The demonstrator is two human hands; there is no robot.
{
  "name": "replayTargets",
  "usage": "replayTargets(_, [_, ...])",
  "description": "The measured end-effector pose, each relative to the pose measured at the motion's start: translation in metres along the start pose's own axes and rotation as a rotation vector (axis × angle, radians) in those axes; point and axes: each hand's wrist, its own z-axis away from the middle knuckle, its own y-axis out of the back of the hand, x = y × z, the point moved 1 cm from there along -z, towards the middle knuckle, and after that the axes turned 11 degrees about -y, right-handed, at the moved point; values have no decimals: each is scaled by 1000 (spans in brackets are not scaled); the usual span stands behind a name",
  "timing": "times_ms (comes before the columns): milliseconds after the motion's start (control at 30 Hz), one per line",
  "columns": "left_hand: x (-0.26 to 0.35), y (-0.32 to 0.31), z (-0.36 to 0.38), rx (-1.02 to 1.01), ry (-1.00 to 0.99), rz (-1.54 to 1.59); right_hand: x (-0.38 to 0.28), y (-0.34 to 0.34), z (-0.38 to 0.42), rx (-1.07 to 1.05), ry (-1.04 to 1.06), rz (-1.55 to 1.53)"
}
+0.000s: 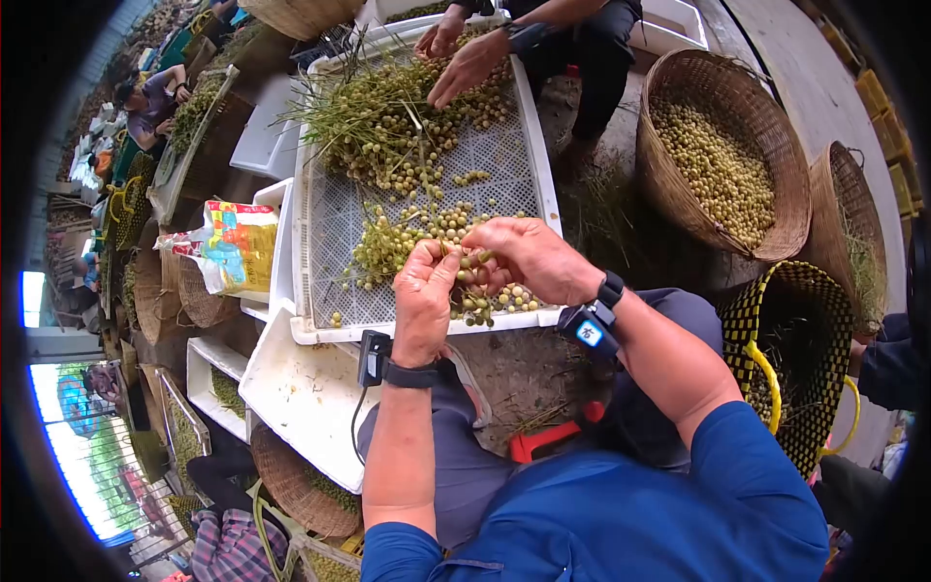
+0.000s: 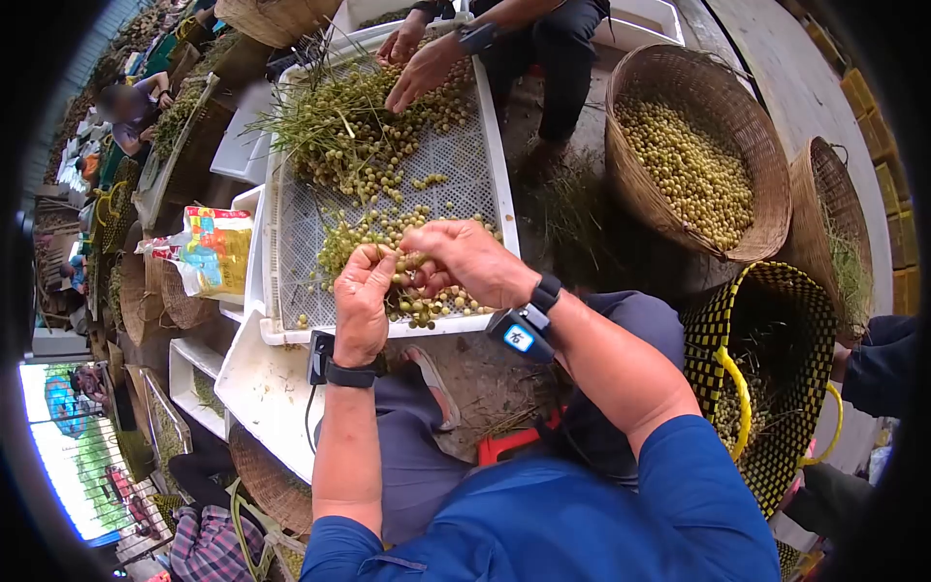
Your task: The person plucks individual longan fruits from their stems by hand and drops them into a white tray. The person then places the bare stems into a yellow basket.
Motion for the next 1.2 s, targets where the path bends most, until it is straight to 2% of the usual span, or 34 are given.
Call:
replayTargets(67, [2,0,0,21,-23,29,-4,5,3,-163,-161,-522])
replayTargets(133, [9,-3,1,23,29,31,-3,8,2,-202,-140,-523])
replayTargets(367, [7,-3,2,38,27,24,9,9,-1,-106,-75,-384])
replayTargets(433, [6,-2,2,12,32,31,9,9,-3,122,10,-144])
replayTargets(533, [4,-3,3,15,63,38,12,9,-6,226,47,-136])
replayTargets(667, [3,1,2,28,64,95,12,15,-6,139,-45,-323])
replayTargets(800, [5,3,1,40,80,147,11,16,-4,109,-57,-300])
replayTargets(867, [5,2,1,44,81,148,13,14,-7,301,199,257])
replayTargets(900, [5,2,2,50,77,138,6,10,-1,328,182,320])
replayTargets(933, [5,1,2,57,73,129,2,6,2,328,183,320])
replayTargets(1000, [5,-1,2,61,63,99,1,-2,5,151,30,0])
replayTargets(1133, [-3,-2,2,57,51,35,9,-10,5,-8,30,128])
replayTargets(1200, [-5,-5,5,83,109,23,15,-9,1,2,38,51])
